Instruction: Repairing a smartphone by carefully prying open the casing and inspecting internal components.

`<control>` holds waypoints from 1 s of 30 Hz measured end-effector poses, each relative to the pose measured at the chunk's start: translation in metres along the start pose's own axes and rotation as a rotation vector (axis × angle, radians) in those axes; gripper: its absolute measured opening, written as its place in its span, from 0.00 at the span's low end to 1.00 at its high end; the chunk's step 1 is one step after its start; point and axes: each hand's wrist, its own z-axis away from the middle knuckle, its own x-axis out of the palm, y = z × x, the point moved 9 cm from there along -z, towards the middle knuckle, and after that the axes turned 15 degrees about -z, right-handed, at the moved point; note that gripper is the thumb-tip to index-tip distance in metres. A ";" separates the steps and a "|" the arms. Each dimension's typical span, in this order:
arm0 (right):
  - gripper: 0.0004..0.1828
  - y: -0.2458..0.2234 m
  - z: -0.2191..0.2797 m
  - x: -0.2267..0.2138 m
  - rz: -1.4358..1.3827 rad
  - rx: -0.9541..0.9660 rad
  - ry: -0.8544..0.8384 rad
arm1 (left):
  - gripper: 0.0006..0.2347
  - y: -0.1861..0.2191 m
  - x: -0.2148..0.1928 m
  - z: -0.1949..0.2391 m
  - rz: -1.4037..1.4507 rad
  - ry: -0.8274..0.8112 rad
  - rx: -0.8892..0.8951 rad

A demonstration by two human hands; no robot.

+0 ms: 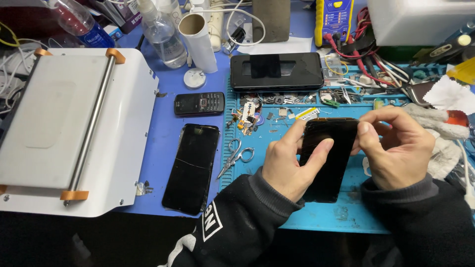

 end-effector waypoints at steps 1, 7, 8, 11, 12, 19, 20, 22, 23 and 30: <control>0.06 -0.001 0.000 -0.001 -0.001 -0.001 0.000 | 0.14 0.001 -0.001 0.000 -0.001 0.000 0.001; 0.06 0.004 -0.002 -0.003 -0.055 0.033 0.026 | 0.14 -0.003 0.002 0.000 -0.048 -0.038 -0.037; 0.05 0.004 -0.003 -0.002 -0.046 0.025 0.031 | 0.15 -0.003 0.002 0.000 -0.022 -0.033 -0.020; 0.05 0.003 -0.003 0.001 -0.052 0.009 0.030 | 0.16 0.001 0.001 0.000 0.028 -0.026 0.006; 0.05 0.003 -0.002 0.002 -0.068 0.003 0.023 | 0.17 0.002 0.000 0.000 0.050 -0.022 0.014; 0.06 0.000 -0.001 0.004 -0.075 0.011 0.029 | 0.16 -0.004 0.002 -0.001 0.010 -0.032 -0.017; 0.06 0.001 -0.001 0.003 -0.091 0.017 0.024 | 0.15 -0.004 0.002 0.000 0.006 -0.033 -0.015; 0.06 0.003 -0.001 0.000 -0.102 0.032 0.024 | 0.15 -0.004 0.003 0.000 0.006 -0.042 -0.019; 0.06 0.004 -0.002 -0.002 -0.106 0.039 0.022 | 0.15 -0.003 0.002 0.000 -0.003 -0.028 -0.016; 0.04 -0.002 -0.001 0.006 -0.077 -0.016 -0.026 | 0.14 -0.001 0.001 0.000 -0.012 -0.045 -0.039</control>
